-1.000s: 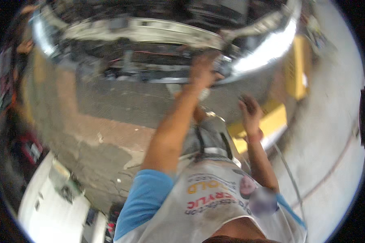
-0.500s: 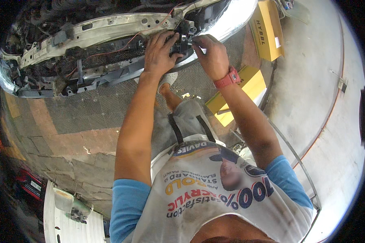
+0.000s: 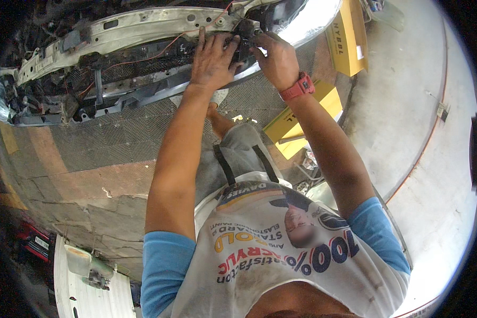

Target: The person aligns and fits a black car bumper onto the front of a white vehicle, adjusting its position with both hands. They work alongside another person to secure the bumper in place.

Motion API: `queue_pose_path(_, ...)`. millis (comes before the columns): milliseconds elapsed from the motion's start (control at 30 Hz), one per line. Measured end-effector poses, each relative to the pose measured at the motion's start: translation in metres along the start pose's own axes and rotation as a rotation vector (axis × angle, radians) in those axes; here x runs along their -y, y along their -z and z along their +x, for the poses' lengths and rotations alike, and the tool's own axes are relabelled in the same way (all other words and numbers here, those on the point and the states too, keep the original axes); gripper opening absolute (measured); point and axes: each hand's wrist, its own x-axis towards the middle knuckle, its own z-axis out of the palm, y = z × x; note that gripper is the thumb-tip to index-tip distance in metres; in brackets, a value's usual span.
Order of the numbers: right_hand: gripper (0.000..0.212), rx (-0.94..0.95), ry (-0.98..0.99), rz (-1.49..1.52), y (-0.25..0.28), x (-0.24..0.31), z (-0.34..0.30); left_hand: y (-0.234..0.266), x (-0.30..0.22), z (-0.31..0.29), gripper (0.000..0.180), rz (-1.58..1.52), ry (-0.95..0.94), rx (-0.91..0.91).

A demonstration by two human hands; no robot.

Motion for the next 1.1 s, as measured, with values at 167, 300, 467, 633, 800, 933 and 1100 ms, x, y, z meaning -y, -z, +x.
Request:
queue_pose_path(167,0.018,0.042,0.030,-0.062,-0.003,0.002,0.002,0.002,0.002,0.003,0.067,0.030,-0.008,0.042)
queue_pose_path(300,0.017,0.123,0.090,-0.178,-0.004,0.002,0.008,0.002,0.004,0.004,0.068,0.039,-0.004,0.047)
queue_pose_path(467,0.021,0.282,0.138,-0.340,-0.008,-0.004,0.017,0.002,0.004,0.003,0.066,0.039,-0.013,0.046)
queue_pose_path(633,0.030,0.449,0.002,-0.400,-0.010,-0.003,0.030,0.004,0.004,0.004,0.067,0.038,-0.009,0.072)
queue_pose_path(800,0.014,0.349,0.101,-0.323,-0.006,0.004,0.029,0.004,0.007,0.004,0.066,0.087,-0.034,0.035)
queue_pose_path(933,0.014,0.356,0.155,-0.238,-0.009,-0.006,0.024,0.008,0.003,0.003,0.065,0.002,0.007,0.097)
queue_pose_path(1100,0.018,0.345,0.144,-0.246,-0.014,-0.014,0.021,0.011,0.003,0.005,0.066,0.001,0.014,0.116)
